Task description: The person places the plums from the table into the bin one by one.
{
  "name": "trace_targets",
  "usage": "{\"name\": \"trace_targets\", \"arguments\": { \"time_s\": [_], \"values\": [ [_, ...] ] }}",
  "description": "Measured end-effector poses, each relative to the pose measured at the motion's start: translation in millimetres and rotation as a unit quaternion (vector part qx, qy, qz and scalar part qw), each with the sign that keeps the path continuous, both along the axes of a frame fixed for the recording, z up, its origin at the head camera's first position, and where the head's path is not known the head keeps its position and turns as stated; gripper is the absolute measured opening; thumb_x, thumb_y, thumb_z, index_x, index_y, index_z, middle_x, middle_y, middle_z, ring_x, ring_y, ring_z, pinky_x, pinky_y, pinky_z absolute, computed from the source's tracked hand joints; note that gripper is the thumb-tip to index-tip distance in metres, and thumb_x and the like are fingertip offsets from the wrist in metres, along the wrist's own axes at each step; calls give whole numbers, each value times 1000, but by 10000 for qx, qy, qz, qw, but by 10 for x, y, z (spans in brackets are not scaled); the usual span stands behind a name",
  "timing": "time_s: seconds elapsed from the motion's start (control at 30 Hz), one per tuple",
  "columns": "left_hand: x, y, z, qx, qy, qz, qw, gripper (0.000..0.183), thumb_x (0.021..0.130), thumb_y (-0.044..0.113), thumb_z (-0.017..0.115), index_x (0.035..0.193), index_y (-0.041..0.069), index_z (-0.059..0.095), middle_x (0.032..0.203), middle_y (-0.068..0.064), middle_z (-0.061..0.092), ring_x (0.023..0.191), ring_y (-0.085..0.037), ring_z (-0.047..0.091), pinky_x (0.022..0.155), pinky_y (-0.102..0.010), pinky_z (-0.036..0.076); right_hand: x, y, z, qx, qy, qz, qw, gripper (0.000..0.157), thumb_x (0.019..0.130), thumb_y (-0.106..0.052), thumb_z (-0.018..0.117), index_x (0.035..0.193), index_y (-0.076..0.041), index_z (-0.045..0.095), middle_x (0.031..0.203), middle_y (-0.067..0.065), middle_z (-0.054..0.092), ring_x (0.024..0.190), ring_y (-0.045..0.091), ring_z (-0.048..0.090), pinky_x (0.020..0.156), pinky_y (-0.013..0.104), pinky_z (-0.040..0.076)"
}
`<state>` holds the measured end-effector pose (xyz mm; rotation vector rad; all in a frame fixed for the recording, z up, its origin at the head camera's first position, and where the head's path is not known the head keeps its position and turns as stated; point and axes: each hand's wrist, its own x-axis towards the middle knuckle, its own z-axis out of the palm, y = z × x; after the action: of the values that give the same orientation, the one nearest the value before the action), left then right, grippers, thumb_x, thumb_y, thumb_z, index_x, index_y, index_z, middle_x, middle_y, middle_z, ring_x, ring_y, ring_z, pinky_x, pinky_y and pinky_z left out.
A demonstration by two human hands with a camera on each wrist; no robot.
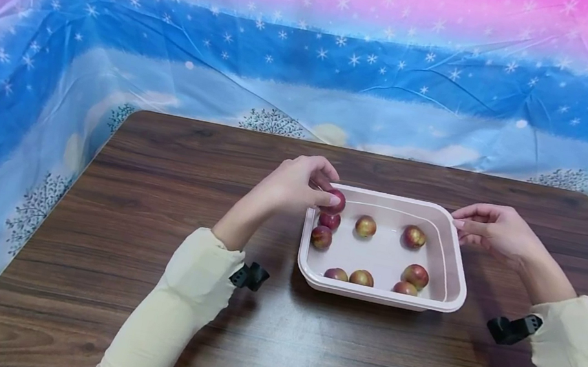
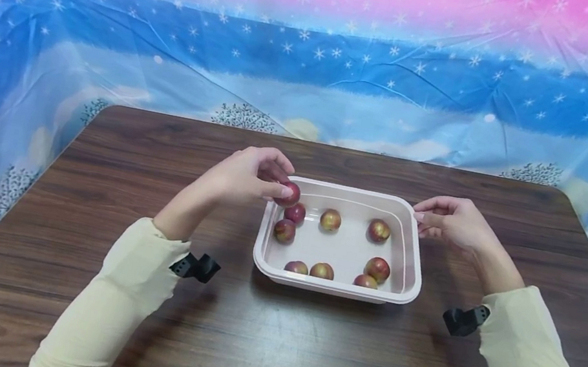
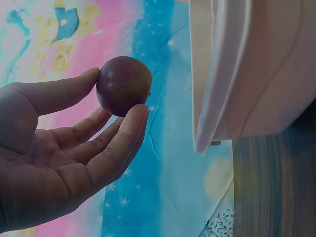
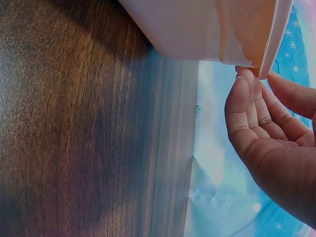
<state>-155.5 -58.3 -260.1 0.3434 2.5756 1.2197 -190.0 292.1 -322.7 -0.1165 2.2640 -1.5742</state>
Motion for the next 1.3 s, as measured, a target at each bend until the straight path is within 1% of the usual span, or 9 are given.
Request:
{"name": "trace_targets", "arguments": {
  "time_s": [0.2,0.47,0.73,0.9,1.0,1.3],
  "values": [
    [4,21,-35,-76,43,-78,9999,31,84,17,68,110,4,58,102,-7,64,98,-18,57,85,-32,42,-3,-6,-1,-173,-63,-1,9998,8,86,-6,63,94,-7,65,83,2,66,70,16,63,66,34,53],
    [16,-10,-20,-105,190,-7,9998,28,84,17,67,109,6,57,102,-7,65,98,-18,58,85,-31,43,-1,-11,3,-219,-51,-26,9997,8,86,-5,62,93,-8,65,82,2,66,69,16,63,65,32,53],
    [14,-83,-45,-38,138,73,9999,31,84,17,66,112,5,57,103,-7,64,99,-18,57,82,-31,45,-6,-2,-19,-336,-43,-16,9994,7,86,-5,62,91,-10,65,82,2,66,70,16,63,66,35,53],
    [10,-146,-66,55,91,96,9999,34,84,16,67,114,2,56,103,-9,64,96,-20,59,76,-30,48,-11,1,-31,-252,38,-10,9997,8,86,-5,62,91,-10,65,81,2,66,69,15,62,66,35,53],
    [9,-180,-79,45,109,115,9999,34,84,16,67,113,2,56,102,-10,64,93,-20,59,75,-30,48,-6,4,-32,-216,74,16,9997,9,87,-4,61,92,-10,65,82,1,66,70,15,62,66,35,53],
    [-4,-312,-132,17,138,287,9995,30,83,20,67,108,5,58,100,-9,64,93,-21,59,80,-34,46,10,2,-31,-35,147,21,9999,9,88,-7,60,96,-8,63,82,0,66,69,15,63,67,35,53]
  ]
}}
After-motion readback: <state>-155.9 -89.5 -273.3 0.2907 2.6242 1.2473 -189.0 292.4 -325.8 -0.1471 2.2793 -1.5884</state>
